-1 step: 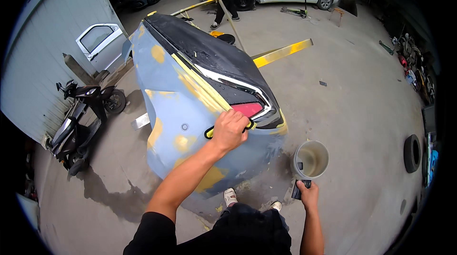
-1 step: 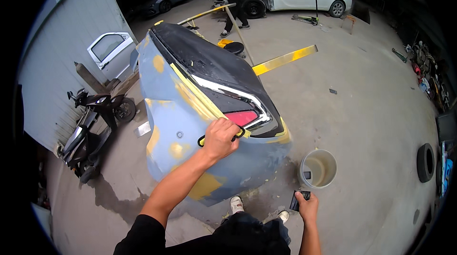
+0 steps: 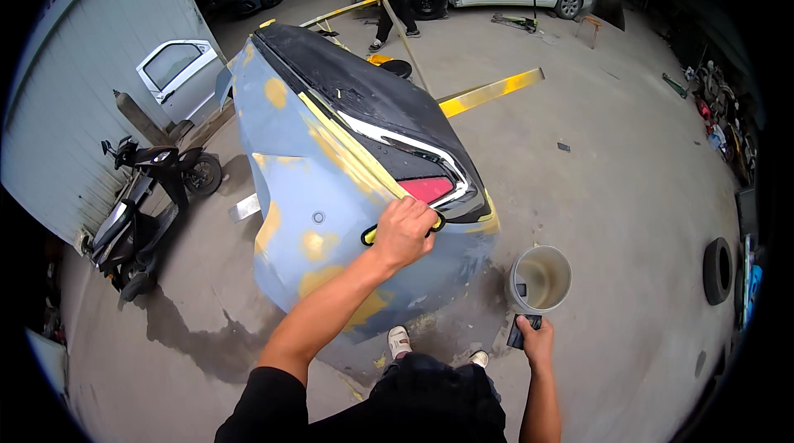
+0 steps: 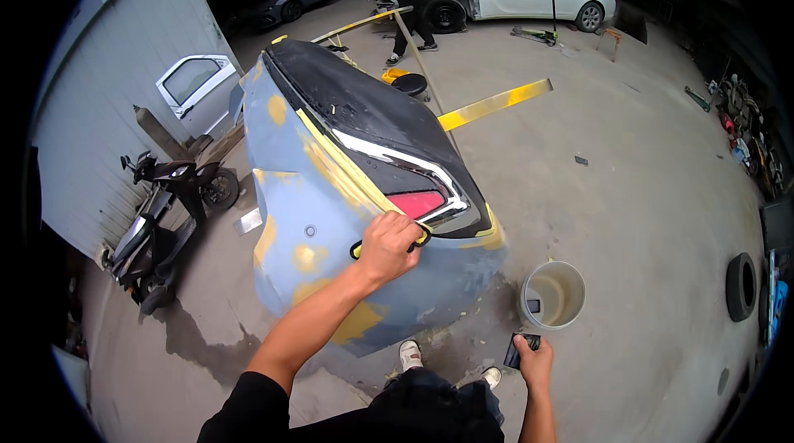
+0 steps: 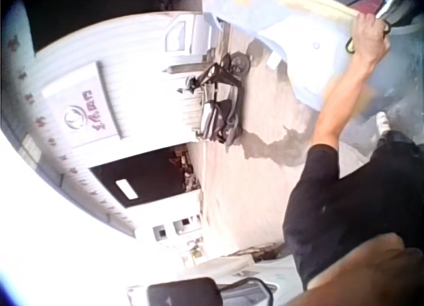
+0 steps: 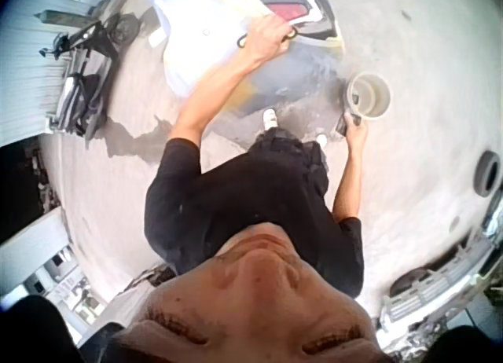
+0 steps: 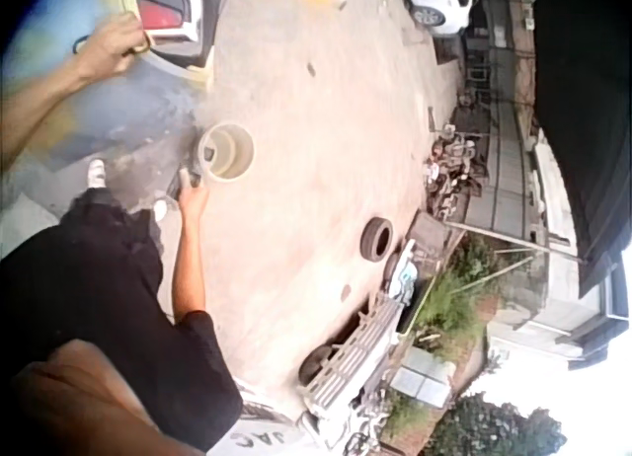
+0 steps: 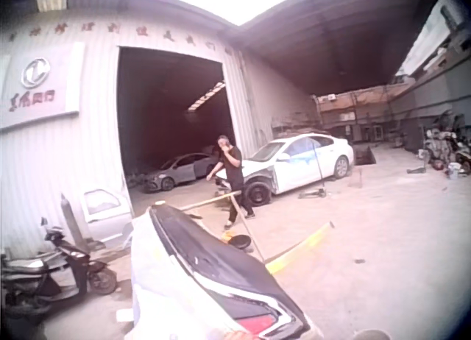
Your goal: The person sands the surface of a detached car bumper using a sanding block and a cloth, repeatedly dipping the cloth into a bucket of water. The person works on the edges and flat areas of the bumper, smoothing the surface.
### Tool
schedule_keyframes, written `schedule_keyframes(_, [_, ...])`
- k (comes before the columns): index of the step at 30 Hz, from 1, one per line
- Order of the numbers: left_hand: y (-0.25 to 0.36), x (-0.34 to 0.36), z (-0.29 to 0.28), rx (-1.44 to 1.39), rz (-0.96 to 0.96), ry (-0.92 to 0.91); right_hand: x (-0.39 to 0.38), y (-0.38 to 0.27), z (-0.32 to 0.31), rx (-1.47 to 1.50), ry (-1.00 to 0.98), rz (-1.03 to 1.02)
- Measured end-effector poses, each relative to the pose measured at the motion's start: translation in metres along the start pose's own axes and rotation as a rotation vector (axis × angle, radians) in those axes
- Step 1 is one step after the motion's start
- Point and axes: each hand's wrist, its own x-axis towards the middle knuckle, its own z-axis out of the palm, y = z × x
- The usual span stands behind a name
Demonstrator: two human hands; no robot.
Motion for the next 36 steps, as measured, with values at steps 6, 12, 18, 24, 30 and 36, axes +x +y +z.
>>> schedule_keyframes(6, [0.095, -0.037, 0.056, -0.125, -0.163, -0.068, 0.003, 0.053, -0.097, 0.064, 0.062, 0.122])
schedule_keyframes(12, [0.172, -0.043, 0.128, -0.328, -0.54, -0.368, 0.012, 0.127, -0.178, 0.144, 0.058, 0.225])
schedule_keyframes(18, [0.219, -0.043, 0.208, -0.459, -0.745, -0.605, 0.033, 0.131, -0.204, 0.235, 0.062, 0.298])
schedule_keyframes(24, [0.252, -0.016, 0.279, -0.523, -0.832, -0.842, 0.053, 0.107, -0.217, 0.323, 0.148, 0.334])
schedule_keyframes(30, [0.253, -0.036, 0.372, -0.524, -0.739, -1.163, 0.057, 0.105, -0.245, 0.327, 0.355, 0.448])
schedule_keyframes(36, [0.262, -0.061, 0.436, -0.737, -0.753, -1.234, 0.095, 0.095, -0.255, 0.27, 0.436, 0.526])
